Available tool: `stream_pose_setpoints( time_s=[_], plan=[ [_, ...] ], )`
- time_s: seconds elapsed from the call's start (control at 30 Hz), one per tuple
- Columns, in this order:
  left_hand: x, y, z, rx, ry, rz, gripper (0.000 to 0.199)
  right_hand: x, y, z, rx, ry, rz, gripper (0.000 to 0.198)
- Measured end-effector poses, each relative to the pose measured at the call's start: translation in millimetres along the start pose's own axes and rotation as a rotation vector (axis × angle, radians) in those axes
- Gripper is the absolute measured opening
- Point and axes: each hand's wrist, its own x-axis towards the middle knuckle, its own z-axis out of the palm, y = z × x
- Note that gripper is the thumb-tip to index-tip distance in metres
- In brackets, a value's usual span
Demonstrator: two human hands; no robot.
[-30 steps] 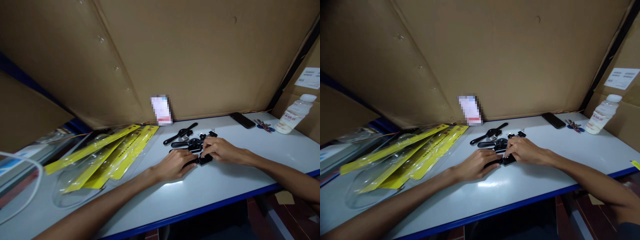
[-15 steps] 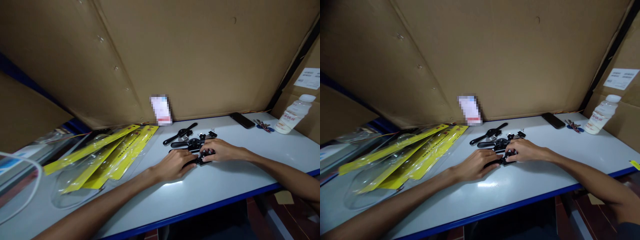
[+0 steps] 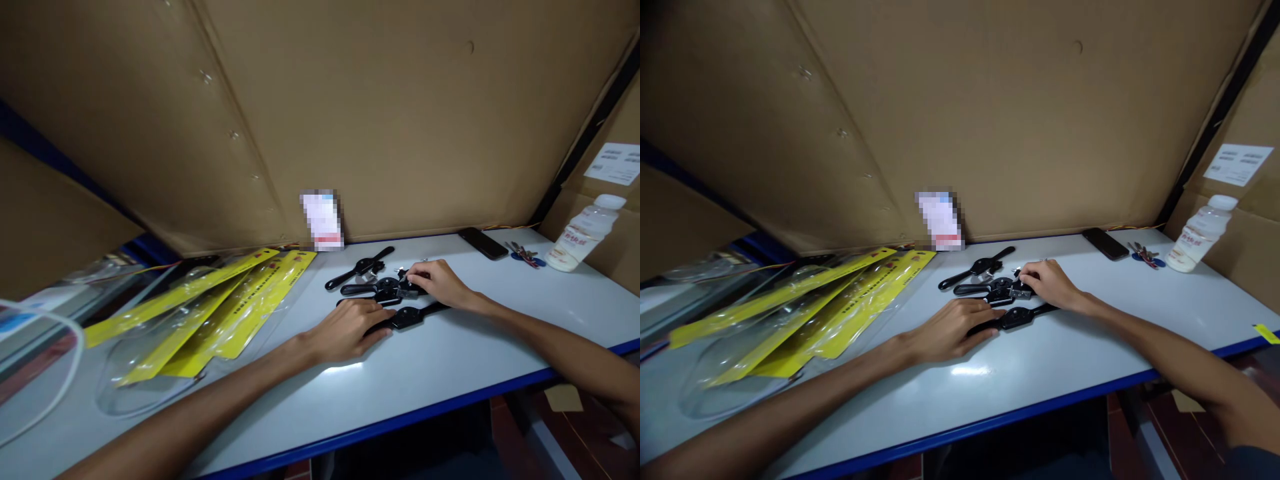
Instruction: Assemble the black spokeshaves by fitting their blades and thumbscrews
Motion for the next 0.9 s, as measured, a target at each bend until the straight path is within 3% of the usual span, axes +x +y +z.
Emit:
stream_pose_setpoints(
  time_s=[0.27, 0.43, 0.5, 0.63, 0.8, 0.9],
  plan=[
    [0, 2, -1, -0.009, 0.017, -0.01, 0.035, 6, 10, -4, -0.272, 0.101, -0.101, 0.019],
    [1, 1, 0, 0.005, 0.01, -0.016, 0.033, 2, 5, -15, -0.24, -0.169, -0.135, 0.019],
    [1, 1, 0, 0.013, 0.009, -0.019, 0.034, 1, 4, -16, -0.29, -0.21, -0.136, 0.017],
    [1, 2, -1, 0.017, 0.003, -0.022, 0.034, -3, 3, -12, -0.322, -0.211, -0.199, 0.01],
    [1, 2, -1, 0.017, -0.005, -0.021, 0.035, -4, 5, -2, -0.504, -0.139, -0.342, 0.027],
    [1, 1, 0, 0.022, -0.005, -0.03, 0.035, 2, 12, 2, -0.458, -0.055, -0.344, 0.026]
  ],
)
